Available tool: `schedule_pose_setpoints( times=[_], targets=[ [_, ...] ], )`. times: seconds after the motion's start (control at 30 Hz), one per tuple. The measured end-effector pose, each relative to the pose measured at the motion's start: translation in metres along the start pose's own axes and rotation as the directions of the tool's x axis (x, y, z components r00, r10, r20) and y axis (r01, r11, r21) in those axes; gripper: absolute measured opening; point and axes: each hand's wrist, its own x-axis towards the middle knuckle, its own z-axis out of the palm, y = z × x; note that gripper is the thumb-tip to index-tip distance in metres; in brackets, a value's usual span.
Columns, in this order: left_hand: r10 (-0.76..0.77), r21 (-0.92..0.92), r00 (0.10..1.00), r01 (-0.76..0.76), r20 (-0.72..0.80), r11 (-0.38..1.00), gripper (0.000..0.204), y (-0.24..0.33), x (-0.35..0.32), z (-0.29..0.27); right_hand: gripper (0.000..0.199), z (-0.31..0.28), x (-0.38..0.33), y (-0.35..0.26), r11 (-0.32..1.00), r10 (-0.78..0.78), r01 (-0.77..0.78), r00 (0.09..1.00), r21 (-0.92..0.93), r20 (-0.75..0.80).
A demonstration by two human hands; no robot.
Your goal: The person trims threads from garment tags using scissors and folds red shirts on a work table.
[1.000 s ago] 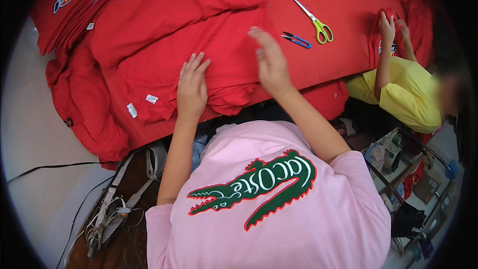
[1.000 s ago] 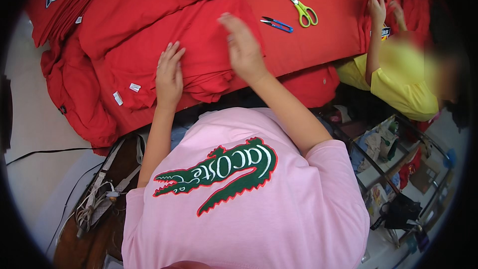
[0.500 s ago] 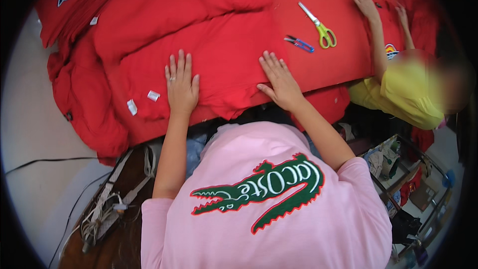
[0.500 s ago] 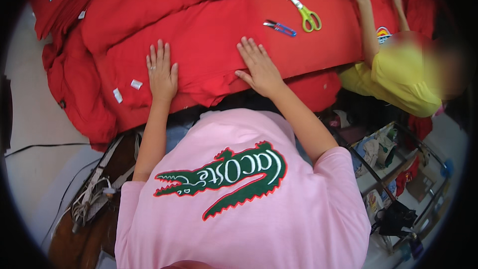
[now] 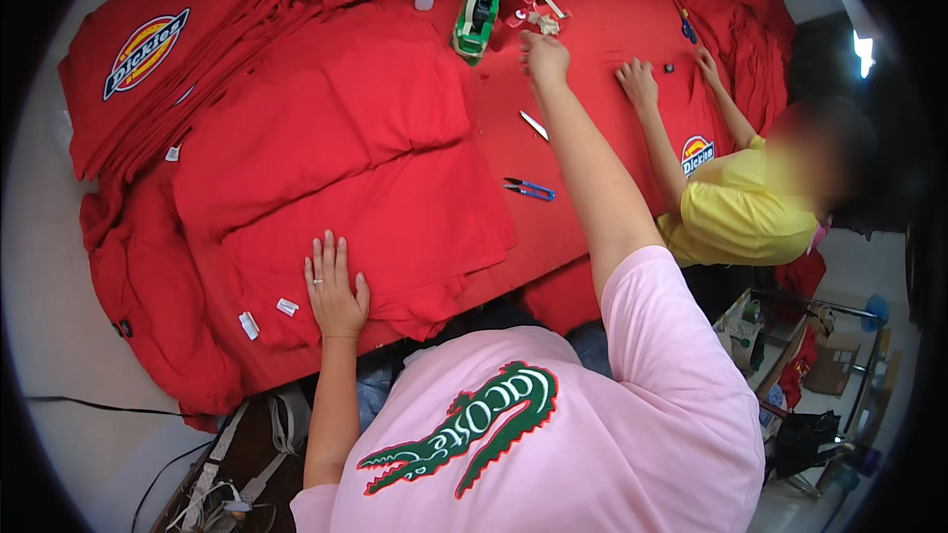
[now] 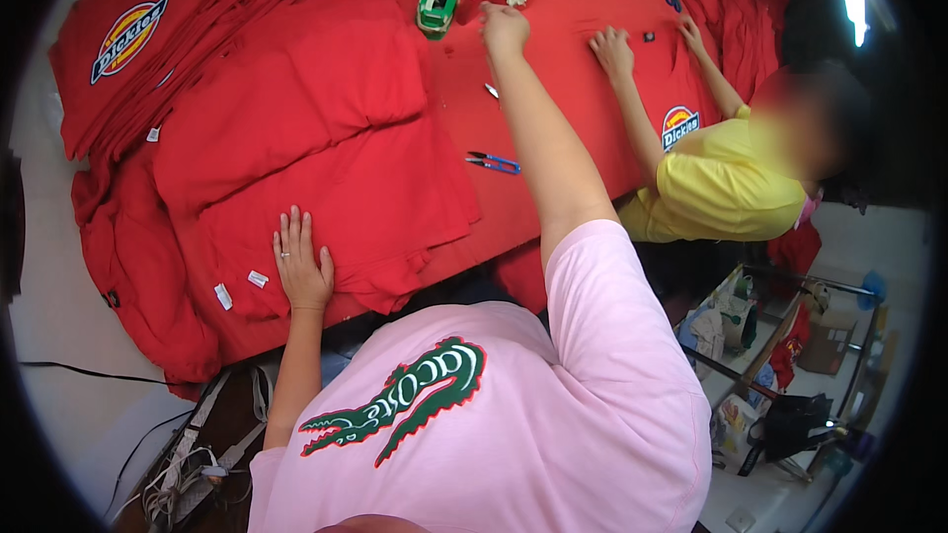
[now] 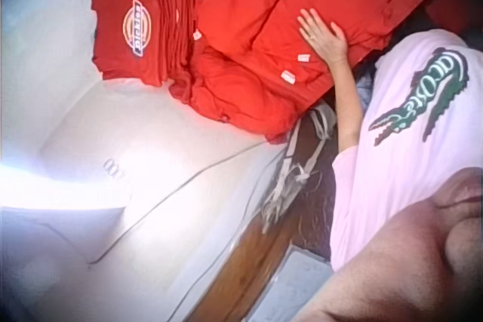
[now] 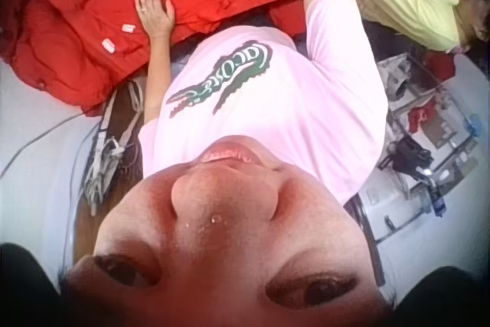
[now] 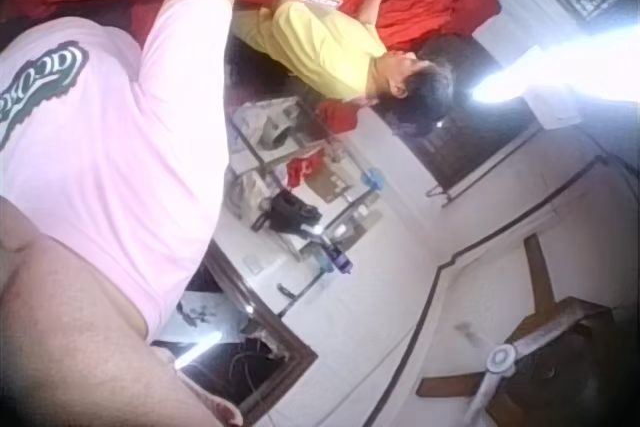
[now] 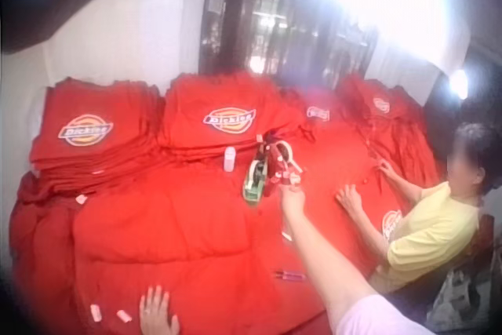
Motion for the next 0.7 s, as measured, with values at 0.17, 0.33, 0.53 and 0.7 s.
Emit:
schedule_pose_setpoints(
  times=[0.17,0.33,0.53,0.7],
  targets=[
    [0.005,-0.02,1.0,-0.005,-0.008,1.0,0.066,-0.001,0.0,0.0,0.016,0.043,-0.015,0.024,0.989,-0.139,0.14,0.99,-0.053,0.038],
    [0.009,-0.021,1.0,-0.009,0.006,1.0,0.068,-0.001,0.001,-0.001,0.018,0.045,-0.006,0.037,0.929,-0.357,0.366,0.857,-0.047,-0.372],
    [0.013,-0.02,1.0,-0.012,0.026,1.0,0.068,-0.004,0.001,0.0,0.025,-0.03,0.097,0.004,0.786,-0.469,0.17,0.791,-0.595,-0.393],
    [0.009,-0.007,0.999,-0.009,0.039,1.0,0.068,-0.006,-0.001,0.002,0.027,-0.072,0.151,-0.015,0.603,-0.383,0.402,0.904,-0.689,0.191]
  ],
)
